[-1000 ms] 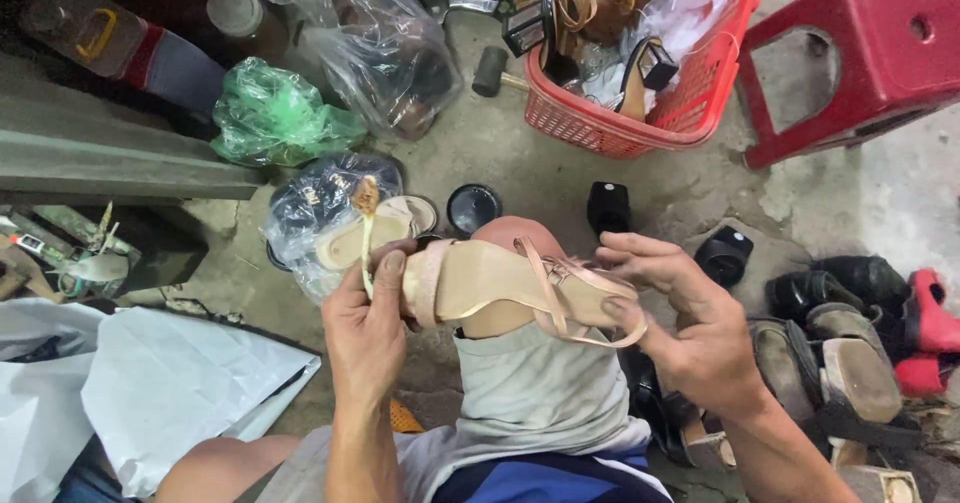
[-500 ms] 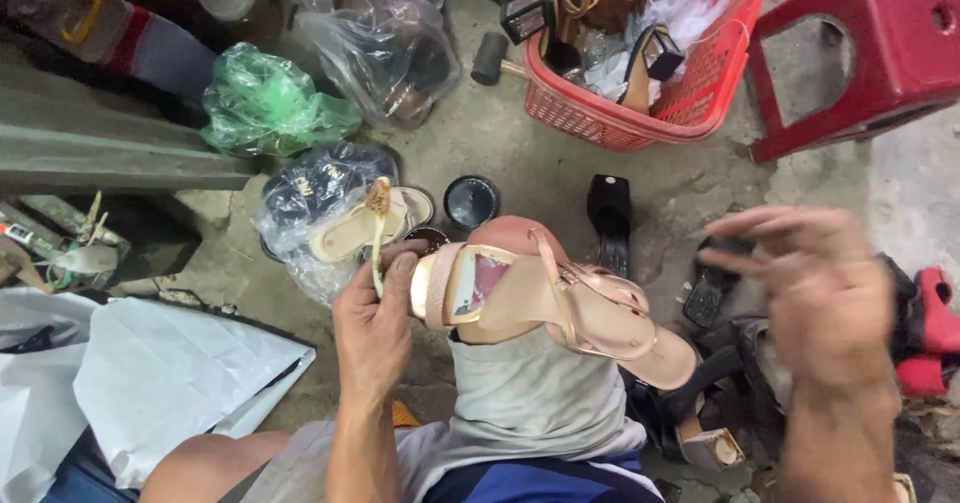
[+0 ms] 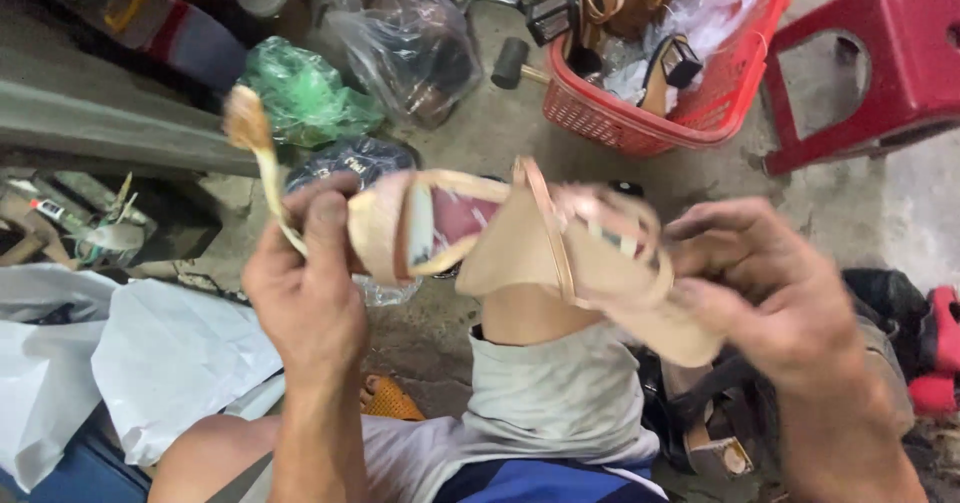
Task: Applying adhesive to the straps and sole of a sandal for repair using a small applicator tool.
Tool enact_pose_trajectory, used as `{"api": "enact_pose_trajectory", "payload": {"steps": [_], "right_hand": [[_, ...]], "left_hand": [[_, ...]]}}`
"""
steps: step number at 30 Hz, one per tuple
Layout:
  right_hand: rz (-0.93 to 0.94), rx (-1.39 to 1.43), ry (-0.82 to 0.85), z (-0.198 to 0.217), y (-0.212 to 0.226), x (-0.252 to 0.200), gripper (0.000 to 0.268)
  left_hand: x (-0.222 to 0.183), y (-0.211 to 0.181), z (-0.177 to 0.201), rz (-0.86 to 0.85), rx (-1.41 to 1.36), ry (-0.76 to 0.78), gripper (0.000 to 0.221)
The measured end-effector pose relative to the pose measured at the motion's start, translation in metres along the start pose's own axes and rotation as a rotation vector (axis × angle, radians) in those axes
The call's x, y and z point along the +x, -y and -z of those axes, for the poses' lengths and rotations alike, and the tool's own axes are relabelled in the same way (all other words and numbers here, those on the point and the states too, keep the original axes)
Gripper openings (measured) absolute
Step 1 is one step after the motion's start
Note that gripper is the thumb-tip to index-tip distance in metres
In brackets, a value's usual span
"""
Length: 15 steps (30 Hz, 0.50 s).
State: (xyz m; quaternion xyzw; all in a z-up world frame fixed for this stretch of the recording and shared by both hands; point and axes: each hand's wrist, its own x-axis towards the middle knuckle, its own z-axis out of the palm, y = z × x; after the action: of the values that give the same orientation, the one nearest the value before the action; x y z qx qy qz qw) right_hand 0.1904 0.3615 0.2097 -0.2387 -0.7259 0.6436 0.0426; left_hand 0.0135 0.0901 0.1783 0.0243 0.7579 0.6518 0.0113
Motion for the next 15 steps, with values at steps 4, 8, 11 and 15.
{"api": "enact_pose_trajectory", "payload": {"steps": [4, 8, 11, 15], "right_hand": [[0.120, 0.138, -0.209, 0.023, -0.009, 0.031, 0.045], [0.110, 0.131, -0.294, 0.022, -0.061, 0.082, 0.045], [-0.129, -0.298, -0.169, 0.014, -0.175, 0.114, 0.043], [-0.453, 0.070, -0.115, -0.035, -0.321, 0.118, 0.026]], "left_hand": [[0.021, 0.008, 0.016, -0.098, -0.130, -0.196, 0.019], [0.038, 0.038, 0.032, -0.183, -0.107, -0.315, 0.023], [0.040, 0.055, 0.030, -0.193, -0.077, -0.290, 0.029], [0.034, 0.093, 0.024, -0.071, -0.033, -0.261, 0.023]]}}
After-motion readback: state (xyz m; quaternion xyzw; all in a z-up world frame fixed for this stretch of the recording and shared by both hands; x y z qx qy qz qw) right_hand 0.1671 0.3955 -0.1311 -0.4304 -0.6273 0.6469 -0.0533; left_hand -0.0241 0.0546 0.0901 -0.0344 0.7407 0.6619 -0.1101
